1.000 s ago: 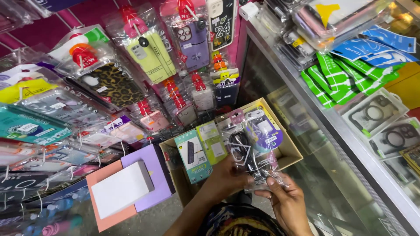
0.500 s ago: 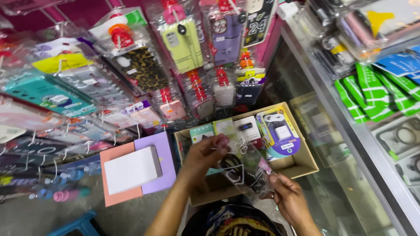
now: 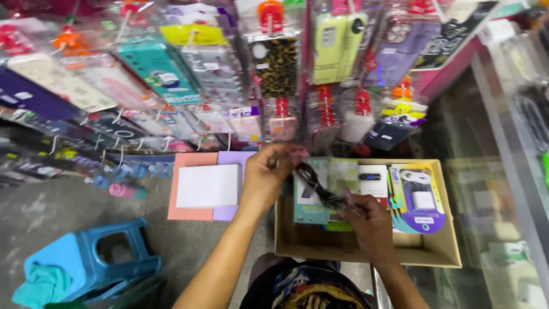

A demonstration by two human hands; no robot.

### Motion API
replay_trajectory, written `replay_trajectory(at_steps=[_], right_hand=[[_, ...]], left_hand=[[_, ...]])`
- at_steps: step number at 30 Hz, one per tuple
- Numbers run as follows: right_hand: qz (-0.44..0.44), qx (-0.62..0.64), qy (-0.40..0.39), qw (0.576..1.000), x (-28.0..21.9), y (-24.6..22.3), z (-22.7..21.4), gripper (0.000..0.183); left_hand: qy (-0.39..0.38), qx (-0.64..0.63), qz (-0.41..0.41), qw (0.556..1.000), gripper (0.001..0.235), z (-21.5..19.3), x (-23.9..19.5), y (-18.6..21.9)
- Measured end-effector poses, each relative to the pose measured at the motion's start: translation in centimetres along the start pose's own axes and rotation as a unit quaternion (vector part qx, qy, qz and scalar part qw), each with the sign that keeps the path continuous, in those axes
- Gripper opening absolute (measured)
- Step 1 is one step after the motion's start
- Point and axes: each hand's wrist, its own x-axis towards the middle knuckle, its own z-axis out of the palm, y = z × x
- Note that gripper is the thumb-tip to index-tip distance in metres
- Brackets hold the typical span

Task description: Organizing and packing various small electronic accessories into a cardboard box.

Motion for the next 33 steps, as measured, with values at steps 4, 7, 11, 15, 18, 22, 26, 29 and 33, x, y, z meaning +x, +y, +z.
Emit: replay_trajectory(at_steps=[4,7,11,15,18,22,26,29,33], right_hand=[[-0.140,-0.164,0.051,0.975,-0.4,-2.7,4.7,0.019],[-0.210,-0.278,0.077,0.934,-0.4,-2.2,7.3,0.021],[-0.294,-0.352,0.058,0.887,0.2,0.6,8.6,0.025],[-0.218,-0.355,0.005,0.909,1.2,2.9,9.6,0.035],[-0.142,-0.319,-0.026,0.937,1.9,3.3,10.9,0.049],[-0.019,-0.292,-0.029,0.956,3.4,4.1,12.1,0.068],[0.024,-0.263,-0.009,0.964,5.1,6.9,12.3,0.070],[0.042,-0.219,0.001,0.975,5.8,9.1,12.0,0.073],[0.040,-0.175,0.004,0.984,6.6,10.9,11.5,0.076]], left_hand=[[0.085,-0.107,-0.168,0.976,0.052,-0.9,0.0,1.0],[0.033,-0.409,-0.212,0.887,0.051,-2.7,-1.2,1.1],[-0.060,-0.367,-0.222,0.901,0.043,-6.6,-1.2,-4.6],[0.003,-0.298,-0.296,0.907,0.061,-7.0,-0.3,-4.6],[0.003,-0.265,-0.329,0.907,0.062,-6.2,1.3,-3.6],[-0.050,-0.200,-0.280,0.938,0.058,-6.4,3.6,-11.2],[-0.135,-0.183,-0.226,0.947,0.046,-5.2,4.7,-14.2],[-0.119,-0.065,-0.257,0.957,0.062,-3.9,5.1,-13.0],[-0.086,-0.029,-0.231,0.969,0.062,-3.0,5.3,-12.6]])
